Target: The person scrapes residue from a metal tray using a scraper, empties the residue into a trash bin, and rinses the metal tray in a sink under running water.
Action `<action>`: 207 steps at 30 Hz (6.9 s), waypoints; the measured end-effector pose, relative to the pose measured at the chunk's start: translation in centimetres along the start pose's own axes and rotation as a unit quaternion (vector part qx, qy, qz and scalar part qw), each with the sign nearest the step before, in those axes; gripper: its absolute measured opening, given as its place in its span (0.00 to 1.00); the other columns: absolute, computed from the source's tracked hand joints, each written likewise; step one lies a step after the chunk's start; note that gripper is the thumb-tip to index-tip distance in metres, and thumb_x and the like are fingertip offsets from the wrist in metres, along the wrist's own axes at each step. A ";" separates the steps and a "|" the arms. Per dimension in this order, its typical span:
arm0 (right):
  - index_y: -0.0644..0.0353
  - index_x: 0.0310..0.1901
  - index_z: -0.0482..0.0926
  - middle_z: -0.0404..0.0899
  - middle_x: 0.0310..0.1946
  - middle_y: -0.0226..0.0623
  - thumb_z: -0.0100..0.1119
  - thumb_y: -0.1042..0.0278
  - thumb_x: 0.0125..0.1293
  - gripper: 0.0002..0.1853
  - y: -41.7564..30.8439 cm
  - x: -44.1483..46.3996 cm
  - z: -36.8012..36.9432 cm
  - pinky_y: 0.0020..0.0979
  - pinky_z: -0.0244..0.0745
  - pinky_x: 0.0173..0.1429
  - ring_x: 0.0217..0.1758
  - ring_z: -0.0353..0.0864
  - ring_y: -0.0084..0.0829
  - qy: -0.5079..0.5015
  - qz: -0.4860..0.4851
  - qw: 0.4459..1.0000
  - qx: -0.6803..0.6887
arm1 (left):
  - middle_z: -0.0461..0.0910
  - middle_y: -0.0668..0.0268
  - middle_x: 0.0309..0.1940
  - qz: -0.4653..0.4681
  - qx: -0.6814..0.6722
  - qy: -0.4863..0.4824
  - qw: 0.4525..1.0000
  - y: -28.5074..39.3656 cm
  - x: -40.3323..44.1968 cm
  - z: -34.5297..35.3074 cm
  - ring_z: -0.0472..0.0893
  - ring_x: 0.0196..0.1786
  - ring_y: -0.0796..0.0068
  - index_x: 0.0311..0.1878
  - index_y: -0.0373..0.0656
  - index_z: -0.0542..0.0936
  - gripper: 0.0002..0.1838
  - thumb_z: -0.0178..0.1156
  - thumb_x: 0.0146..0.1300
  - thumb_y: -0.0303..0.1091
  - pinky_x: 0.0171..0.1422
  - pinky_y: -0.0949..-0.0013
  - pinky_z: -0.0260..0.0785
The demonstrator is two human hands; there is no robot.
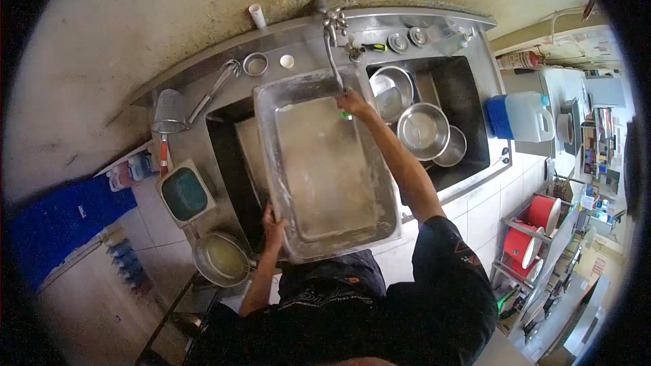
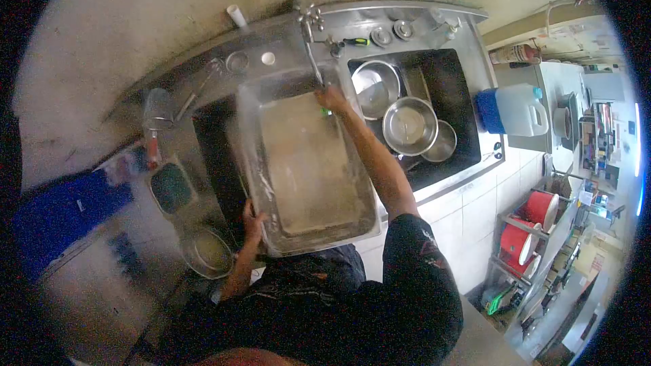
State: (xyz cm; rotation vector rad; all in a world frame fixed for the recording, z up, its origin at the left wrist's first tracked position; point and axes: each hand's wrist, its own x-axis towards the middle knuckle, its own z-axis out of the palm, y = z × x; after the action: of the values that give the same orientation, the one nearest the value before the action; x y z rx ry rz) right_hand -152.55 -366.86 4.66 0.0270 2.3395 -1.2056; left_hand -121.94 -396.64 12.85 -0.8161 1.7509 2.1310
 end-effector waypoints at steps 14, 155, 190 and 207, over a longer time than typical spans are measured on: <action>0.64 0.53 0.68 0.78 0.34 0.47 0.48 0.38 0.58 0.34 -10.0 2.3 -9.9 0.32 0.77 0.32 0.34 0.80 0.36 0.052 0.071 0.945 0.316 | 0.56 0.48 0.58 0.246 0.256 0.241 0.903 -2.4 8.0 5.0 0.55 0.63 0.51 0.60 0.38 0.54 0.31 0.55 0.55 0.33 0.66 0.55 0.45; 0.66 0.58 0.51 0.72 0.45 0.45 0.48 0.60 0.64 0.28 -10.8 -3.6 13.8 0.29 0.68 0.50 0.46 0.73 0.31 0.256 0.010 0.857 0.447 | 0.77 0.57 0.25 0.137 0.413 -0.325 0.839 12.8 28.8 10.4 0.78 0.29 0.72 0.37 0.34 0.74 0.13 0.58 0.49 0.32 0.37 0.67 0.69; 0.69 0.43 0.65 0.74 0.35 0.46 0.47 0.76 0.62 0.09 -14.3 4.8 12.4 0.33 0.71 0.40 0.35 0.75 0.36 0.452 -0.160 0.782 0.398 | 0.40 0.54 0.68 0.341 0.623 0.053 0.702 11.2 24.7 7.5 0.39 0.70 0.50 0.65 0.35 0.48 0.42 0.53 0.43 0.15 0.70 0.48 0.33; 0.65 0.51 0.65 0.70 0.47 0.44 0.44 0.67 0.64 0.16 1.3 -2.1 11.4 0.37 0.69 0.46 0.47 0.73 0.38 0.425 -0.088 0.901 0.011 | 0.46 0.54 0.67 0.443 0.545 -0.109 0.703 10.9 27.1 12.5 0.43 0.69 0.51 0.63 0.35 0.54 0.40 0.55 0.42 0.20 0.70 0.51 0.37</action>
State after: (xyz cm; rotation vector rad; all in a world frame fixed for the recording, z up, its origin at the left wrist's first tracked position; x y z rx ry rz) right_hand -145.56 -374.41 -0.91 0.4421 3.1210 -1.5181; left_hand -152.78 -391.10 7.56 0.7015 2.9626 0.8768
